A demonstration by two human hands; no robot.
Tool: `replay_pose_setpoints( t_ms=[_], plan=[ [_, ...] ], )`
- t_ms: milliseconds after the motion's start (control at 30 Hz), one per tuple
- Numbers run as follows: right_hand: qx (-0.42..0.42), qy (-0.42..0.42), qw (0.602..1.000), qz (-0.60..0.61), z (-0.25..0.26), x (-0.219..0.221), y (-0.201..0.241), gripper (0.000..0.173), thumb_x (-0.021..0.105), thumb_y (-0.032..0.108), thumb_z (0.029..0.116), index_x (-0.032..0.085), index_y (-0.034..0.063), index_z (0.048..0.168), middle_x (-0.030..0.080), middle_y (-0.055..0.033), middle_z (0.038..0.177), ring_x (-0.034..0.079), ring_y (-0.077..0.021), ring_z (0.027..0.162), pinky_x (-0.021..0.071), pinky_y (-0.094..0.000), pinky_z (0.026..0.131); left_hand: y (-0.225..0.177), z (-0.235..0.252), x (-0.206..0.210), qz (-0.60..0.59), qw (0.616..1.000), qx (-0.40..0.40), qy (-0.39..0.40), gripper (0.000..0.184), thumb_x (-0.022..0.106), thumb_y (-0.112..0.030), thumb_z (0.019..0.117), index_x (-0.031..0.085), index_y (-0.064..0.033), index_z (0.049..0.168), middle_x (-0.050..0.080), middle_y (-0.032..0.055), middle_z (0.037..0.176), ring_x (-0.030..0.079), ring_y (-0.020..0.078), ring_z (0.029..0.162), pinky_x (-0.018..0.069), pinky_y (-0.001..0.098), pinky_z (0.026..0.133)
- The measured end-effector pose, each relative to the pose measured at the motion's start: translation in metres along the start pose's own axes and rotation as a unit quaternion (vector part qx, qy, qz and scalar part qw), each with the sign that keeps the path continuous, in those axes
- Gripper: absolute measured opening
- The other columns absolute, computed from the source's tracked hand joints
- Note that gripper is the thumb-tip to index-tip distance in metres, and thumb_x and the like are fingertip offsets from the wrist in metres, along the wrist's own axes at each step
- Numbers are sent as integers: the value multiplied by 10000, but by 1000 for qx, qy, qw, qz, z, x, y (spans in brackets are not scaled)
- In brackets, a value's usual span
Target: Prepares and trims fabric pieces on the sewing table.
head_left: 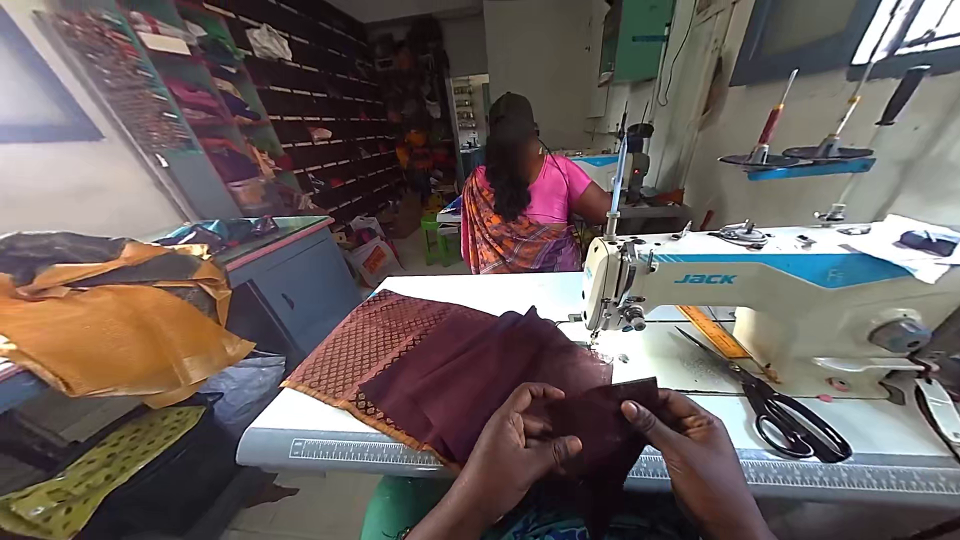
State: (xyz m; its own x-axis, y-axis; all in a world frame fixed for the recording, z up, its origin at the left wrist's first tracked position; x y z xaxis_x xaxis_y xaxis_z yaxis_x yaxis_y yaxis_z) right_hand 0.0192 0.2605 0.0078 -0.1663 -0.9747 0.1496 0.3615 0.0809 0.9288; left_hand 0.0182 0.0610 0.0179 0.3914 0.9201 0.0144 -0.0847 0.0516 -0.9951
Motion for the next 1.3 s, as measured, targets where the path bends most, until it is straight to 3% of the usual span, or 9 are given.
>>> replay_pose_setpoints(
  t_ms=[167,300,400,467,533,700,1000,1200,1300],
  plan=[
    [11,-40,998,36,-9,3,-6,100,685,16,904,694,33,1003,746,-7,807,729,-78,737,626,-233,690,9,6,2,-66,994,23,-78,426,713,-20,927,533,-53,1311,738,46,892,716,98,779,600,267,773],
    [39,-10,994,104,-11,3,-17,281,412,177,1075,609,32,1212,745,-28,910,739,-110,785,632,-271,694,15,9,-2,-83,979,93,-159,338,733,60,873,528,-58,1114,713,21,778,690,80,697,579,239,713],
    [82,4,987,141,-12,3,-24,402,268,237,1108,567,10,1251,753,-68,980,751,-157,830,633,-308,726,19,10,-6,-101,973,96,-187,347,756,93,834,509,-55,1028,703,27,754,686,89,677,587,247,709],
    [91,8,985,149,-14,4,-29,376,338,252,1095,543,3,1287,738,-76,1031,745,-159,850,632,-313,742,21,11,-8,-104,972,94,-189,377,790,89,803,508,-50,1012,719,52,799,713,111,727,604,269,730],
    [94,16,984,148,-16,7,-32,395,557,254,1025,495,12,1331,721,-71,1058,742,-161,887,638,-328,777,22,13,-8,-95,972,100,-190,410,836,63,763,514,-52,989,705,50,866,714,106,809,609,272,763],
    [79,-32,994,66,-15,6,-33,483,699,-112,817,510,3,1246,745,-60,909,744,-127,780,632,-267,714,30,14,-12,-74,968,104,-215,389,886,10,711,569,-60,925,664,19,827,672,71,766,582,232,722],
    [24,-102,990,-94,15,-49,-40,427,716,-44,860,546,7,1248,733,-49,938,732,-98,768,630,-267,716,20,29,-47,59,966,99,-230,386,804,-66,864,572,-79,1174,713,41,928,697,113,819,591,300,755],
    [13,-100,933,-345,45,-91,-71,430,732,-12,907,565,-25,1303,713,-207,1117,730,-303,966,584,-508,863,-13,46,-85,380,861,147,-303,410,792,-185,912,601,-45,1246,688,144,935,657,264,764,548,481,687],
    [31,-105,920,-376,49,-95,-76,302,733,49,930,655,-38,1209,706,-210,1140,715,-309,1012,572,-492,903,-5,67,-123,437,833,65,-332,405,766,-168,939,575,-47,1276,660,203,929,651,368,784,531,571,707]
  ],
)
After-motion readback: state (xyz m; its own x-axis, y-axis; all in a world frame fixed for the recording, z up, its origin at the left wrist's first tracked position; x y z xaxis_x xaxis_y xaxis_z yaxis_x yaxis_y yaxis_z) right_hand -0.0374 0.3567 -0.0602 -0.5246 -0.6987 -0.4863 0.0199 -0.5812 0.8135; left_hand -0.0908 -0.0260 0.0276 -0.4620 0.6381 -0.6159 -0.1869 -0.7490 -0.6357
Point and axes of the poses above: each hand's wrist, its own z-axis towards the middle knuckle, its own x-axis out of the palm, y = z × x, the point moved 6 cm from there along z, towards the middle knuckle
